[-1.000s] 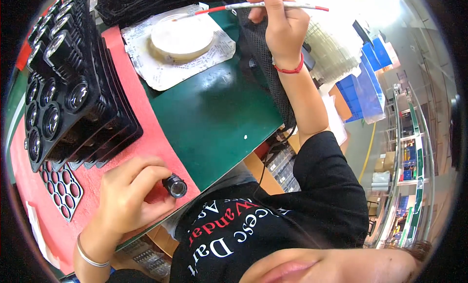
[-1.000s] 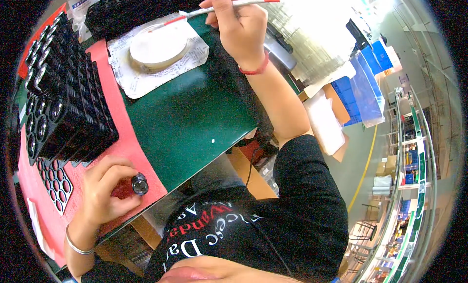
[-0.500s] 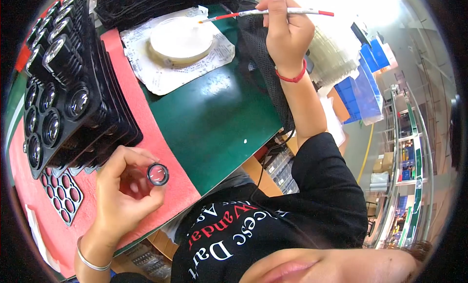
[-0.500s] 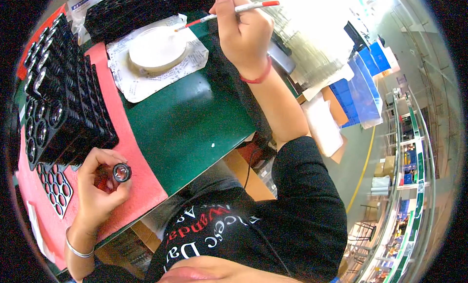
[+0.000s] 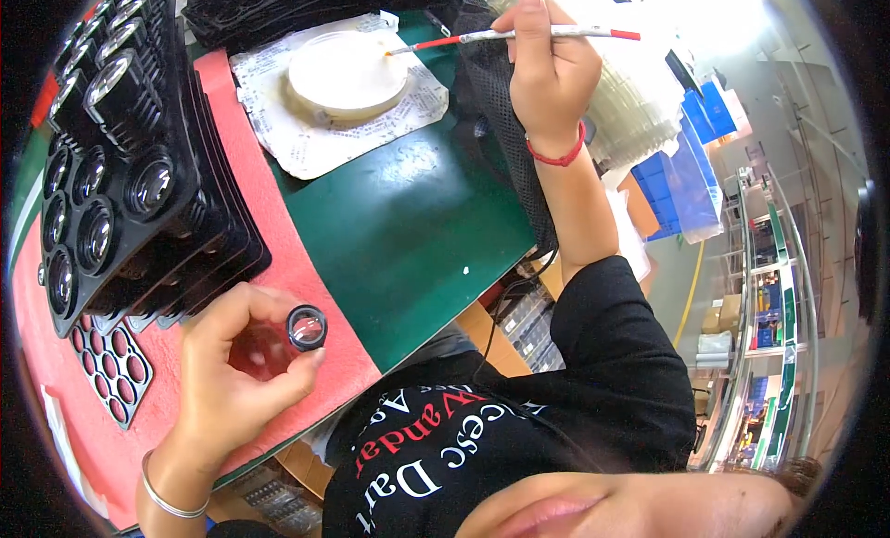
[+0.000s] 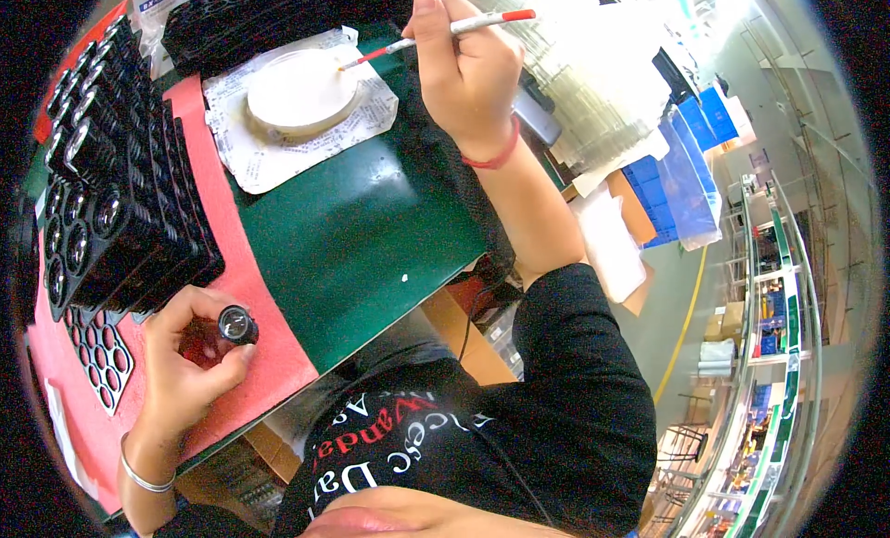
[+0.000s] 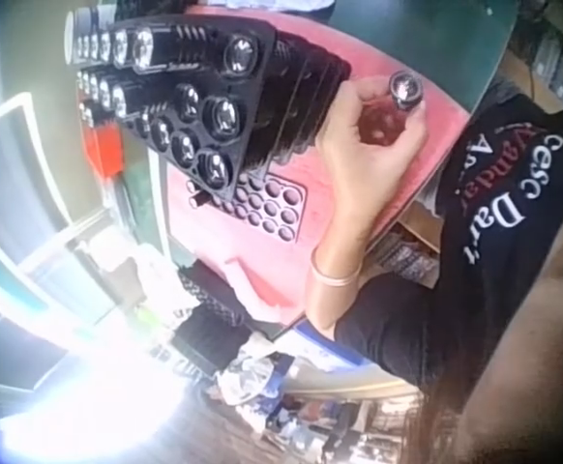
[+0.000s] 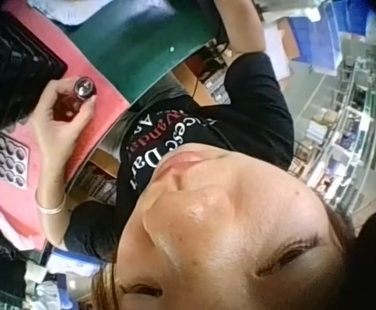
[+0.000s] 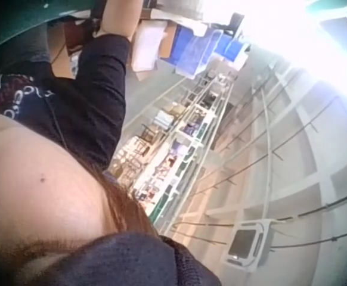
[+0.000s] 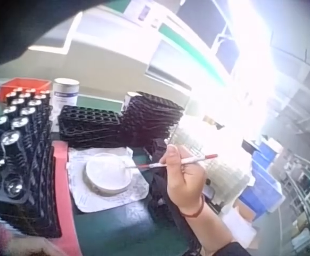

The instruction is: Applying a substance to small lighting components using a brush at an assembly workstation.

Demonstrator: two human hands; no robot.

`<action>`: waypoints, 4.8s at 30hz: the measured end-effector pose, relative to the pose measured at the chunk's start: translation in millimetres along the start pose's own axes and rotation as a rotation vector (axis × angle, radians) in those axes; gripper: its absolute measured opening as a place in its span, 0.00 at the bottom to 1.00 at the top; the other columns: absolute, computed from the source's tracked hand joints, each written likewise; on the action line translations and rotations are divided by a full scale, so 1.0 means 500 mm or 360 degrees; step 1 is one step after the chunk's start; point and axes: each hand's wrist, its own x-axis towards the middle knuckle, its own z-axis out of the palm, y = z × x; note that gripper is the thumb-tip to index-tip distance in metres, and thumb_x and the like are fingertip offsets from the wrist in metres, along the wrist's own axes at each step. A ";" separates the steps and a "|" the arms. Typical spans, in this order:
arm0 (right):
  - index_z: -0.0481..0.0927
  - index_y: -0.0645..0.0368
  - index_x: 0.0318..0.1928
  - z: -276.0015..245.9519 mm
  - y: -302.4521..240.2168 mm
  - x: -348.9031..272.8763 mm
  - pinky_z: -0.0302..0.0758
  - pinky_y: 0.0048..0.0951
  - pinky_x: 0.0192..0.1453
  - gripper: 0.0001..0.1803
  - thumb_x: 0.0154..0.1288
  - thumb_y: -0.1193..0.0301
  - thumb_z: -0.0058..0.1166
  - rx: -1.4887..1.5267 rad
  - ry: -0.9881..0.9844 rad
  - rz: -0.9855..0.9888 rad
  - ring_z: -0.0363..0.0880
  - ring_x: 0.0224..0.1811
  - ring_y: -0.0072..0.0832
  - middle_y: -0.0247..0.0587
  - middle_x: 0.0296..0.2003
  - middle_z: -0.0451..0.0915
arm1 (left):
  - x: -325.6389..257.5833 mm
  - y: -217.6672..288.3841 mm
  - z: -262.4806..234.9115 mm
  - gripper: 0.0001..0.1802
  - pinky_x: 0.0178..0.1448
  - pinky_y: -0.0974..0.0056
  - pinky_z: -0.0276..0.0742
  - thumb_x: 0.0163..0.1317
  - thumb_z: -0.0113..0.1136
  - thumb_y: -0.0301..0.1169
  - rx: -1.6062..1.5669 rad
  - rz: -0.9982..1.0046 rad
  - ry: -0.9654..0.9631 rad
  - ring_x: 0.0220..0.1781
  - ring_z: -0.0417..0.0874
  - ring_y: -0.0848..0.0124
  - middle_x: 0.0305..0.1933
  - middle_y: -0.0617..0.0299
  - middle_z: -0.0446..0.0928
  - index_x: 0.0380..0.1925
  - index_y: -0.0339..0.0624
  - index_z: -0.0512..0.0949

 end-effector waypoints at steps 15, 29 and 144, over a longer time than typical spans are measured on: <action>0.73 0.63 0.20 0.005 0.043 0.004 0.52 0.17 0.21 0.22 0.69 0.63 0.40 0.0432 0.0103 0.0189 0.58 0.17 0.13 0.31 0.16 0.68 | 0.002 -0.001 -0.005 0.10 0.23 0.82 0.55 0.46 0.64 0.22 -0.0097 -0.0103 0.0094 0.22 0.65 0.91 0.27 0.73 0.73 0.29 0.40 0.73; 0.70 0.55 0.25 -0.006 0.065 0.036 0.55 0.25 0.28 0.18 0.68 0.59 0.38 0.2276 -0.0506 0.0799 0.55 0.17 0.20 0.30 0.12 0.60 | -0.010 0.006 -0.002 0.09 0.27 0.77 0.68 0.55 0.61 0.28 -0.0685 -0.0146 0.0140 0.25 0.70 0.85 0.29 0.67 0.74 0.30 0.37 0.72; 0.64 0.57 0.28 0.007 0.063 0.022 0.52 0.23 0.28 0.06 0.58 0.70 0.45 0.2305 -0.0893 0.0822 0.54 0.19 0.17 0.30 0.16 0.59 | -0.031 -0.016 -0.433 0.11 0.25 0.74 0.68 0.48 0.61 0.29 0.1147 -0.0430 0.0797 0.22 0.74 0.78 0.21 0.65 0.74 0.31 0.34 0.73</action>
